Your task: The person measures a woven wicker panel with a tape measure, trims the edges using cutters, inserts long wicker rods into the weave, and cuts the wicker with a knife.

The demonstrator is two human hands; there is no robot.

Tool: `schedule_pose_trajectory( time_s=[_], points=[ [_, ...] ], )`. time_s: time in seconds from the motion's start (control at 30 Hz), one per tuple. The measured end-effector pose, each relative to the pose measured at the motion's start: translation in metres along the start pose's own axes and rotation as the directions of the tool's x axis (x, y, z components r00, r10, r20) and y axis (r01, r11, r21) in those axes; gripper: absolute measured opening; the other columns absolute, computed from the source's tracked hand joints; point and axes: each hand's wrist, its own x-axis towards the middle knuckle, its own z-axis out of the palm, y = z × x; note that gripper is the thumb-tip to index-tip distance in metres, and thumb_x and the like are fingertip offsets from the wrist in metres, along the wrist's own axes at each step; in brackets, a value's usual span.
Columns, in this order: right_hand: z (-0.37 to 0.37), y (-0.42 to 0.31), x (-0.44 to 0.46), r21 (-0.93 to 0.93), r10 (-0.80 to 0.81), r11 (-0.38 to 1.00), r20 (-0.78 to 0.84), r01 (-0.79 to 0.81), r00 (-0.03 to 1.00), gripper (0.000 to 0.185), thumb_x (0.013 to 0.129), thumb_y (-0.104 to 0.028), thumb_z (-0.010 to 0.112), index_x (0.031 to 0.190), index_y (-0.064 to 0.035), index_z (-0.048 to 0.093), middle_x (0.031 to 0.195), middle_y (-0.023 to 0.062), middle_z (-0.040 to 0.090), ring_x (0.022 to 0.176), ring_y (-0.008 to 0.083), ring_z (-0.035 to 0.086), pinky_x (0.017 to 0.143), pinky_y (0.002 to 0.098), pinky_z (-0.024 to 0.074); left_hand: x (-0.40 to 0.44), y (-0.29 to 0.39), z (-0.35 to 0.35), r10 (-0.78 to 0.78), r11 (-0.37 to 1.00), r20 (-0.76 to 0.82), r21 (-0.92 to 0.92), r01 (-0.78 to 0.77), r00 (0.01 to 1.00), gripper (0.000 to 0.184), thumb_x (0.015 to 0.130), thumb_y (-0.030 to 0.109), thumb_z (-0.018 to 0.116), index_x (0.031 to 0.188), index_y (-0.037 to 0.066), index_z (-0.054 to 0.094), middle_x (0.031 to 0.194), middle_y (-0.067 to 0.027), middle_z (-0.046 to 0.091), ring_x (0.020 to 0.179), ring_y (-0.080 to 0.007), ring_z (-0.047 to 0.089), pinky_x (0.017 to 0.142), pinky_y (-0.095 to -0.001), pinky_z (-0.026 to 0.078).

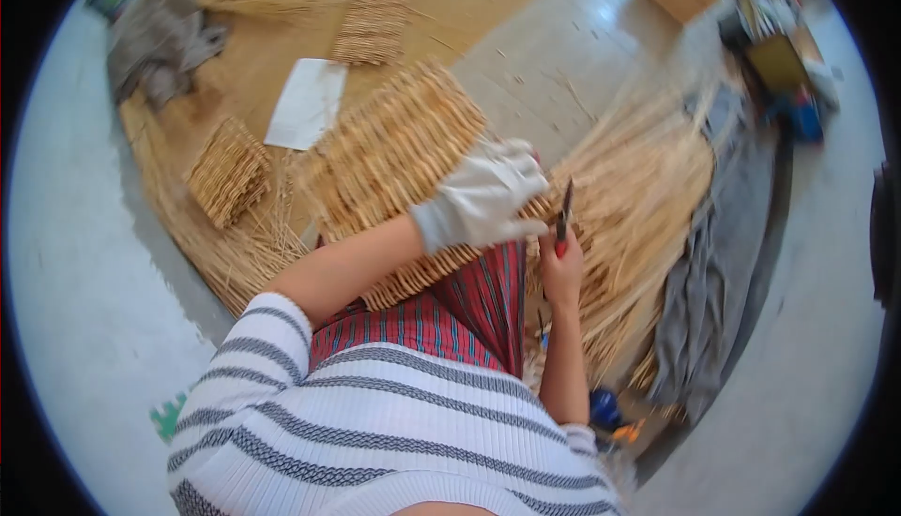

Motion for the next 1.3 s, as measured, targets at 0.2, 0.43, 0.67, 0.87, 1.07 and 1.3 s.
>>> schedule_pose_trajectory(
  time_s=[0.2, 0.43, 0.67, 0.87, 1.07, 1.3],
  points=[
    [-0.001, -0.044, -0.035, -0.100, 0.079, 0.992, 0.018, -0.077, 0.997, 0.038, 0.098, -0.041, 0.068, 0.095, -0.0040, 0.059, 0.068, 0.0079, 0.054, 0.065, 0.0245, 0.052, 0.061, 0.0377, 0.0425, 0.004, 0.012, -0.021, -0.056, 0.990, 0.208, 0.140, 0.027, 0.977, 0.042, 0.079, 0.046, 0.077, 0.104, 0.013, 0.069, 0.105, -0.0053, 0.065, 0.116, -0.0285, 0.061, 0.122, -0.0633, 0.016],
    [0.018, -0.030, -0.054, -0.227, 0.060, 0.972, -0.008, -0.060, 0.998, 0.052, 0.093, -0.052, 0.069, 0.110, -0.0045, 0.058, 0.084, 0.0186, 0.064, 0.081, 0.0412, 0.064, 0.071, 0.0506, 0.0477, 0.008, 0.010, -0.018, -0.049, 0.991, 0.246, 0.131, 0.017, 0.968, 0.038, 0.082, 0.046, 0.073, 0.101, 0.013, 0.069, 0.099, -0.0039, 0.062, 0.107, -0.0269, 0.061, 0.123, -0.0670, 0.006],
    [0.021, -0.025, -0.052, -0.201, -0.023, 0.979, -0.014, 0.020, 1.000, 0.053, 0.091, -0.051, 0.072, 0.110, -0.0033, 0.058, 0.085, 0.0176, 0.064, 0.083, 0.0396, 0.064, 0.075, 0.0496, 0.0477, 0.011, 0.015, -0.019, -0.079, 0.990, 0.281, 0.134, 0.043, 0.956, 0.038, 0.080, 0.045, 0.078, 0.102, 0.016, 0.069, 0.103, -0.0031, 0.064, 0.113, -0.0291, 0.061, 0.125, -0.0633, 0.006],
    [0.017, -0.025, -0.050, -0.130, 0.006, 0.992, 0.032, -0.002, 0.999, 0.054, 0.091, -0.051, 0.072, 0.109, -0.0026, 0.058, 0.086, 0.0170, 0.064, 0.084, 0.0393, 0.065, 0.075, 0.0495, 0.0481, 0.011, 0.017, -0.018, -0.078, 0.987, 0.283, 0.155, 0.035, 0.956, 0.039, 0.078, 0.043, 0.080, 0.103, 0.015, 0.068, 0.105, -0.0040, 0.064, 0.114, -0.0298, 0.062, 0.125, -0.0630, 0.007],
    [0.006, -0.029, -0.049, -0.184, -0.053, 0.981, 0.041, 0.060, 0.998, 0.056, 0.090, -0.053, 0.071, 0.110, -0.0023, 0.059, 0.092, 0.0175, 0.065, 0.087, 0.0398, 0.066, 0.078, 0.0487, 0.0505, 0.013, 0.020, -0.018, -0.059, 0.988, 0.271, 0.153, 0.018, 0.961, 0.039, 0.077, 0.042, 0.081, 0.103, 0.014, 0.068, 0.103, -0.0041, 0.065, 0.114, -0.0296, 0.063, 0.125, -0.0629, 0.008],
    [0.002, -0.036, -0.047, -0.114, 0.038, 0.993, 0.139, -0.023, 0.990, 0.054, 0.090, -0.052, 0.072, 0.112, -0.0044, 0.059, 0.099, 0.0180, 0.067, 0.094, 0.0406, 0.067, 0.080, 0.0499, 0.0515, 0.012, 0.019, -0.013, -0.034, 0.989, 0.213, 0.148, 0.002, 0.976, 0.035, 0.077, 0.042, 0.079, 0.096, 0.015, 0.068, 0.097, -0.0026, 0.062, 0.107, -0.0267, 0.063, 0.124, -0.0660, 0.010]
  ],
)
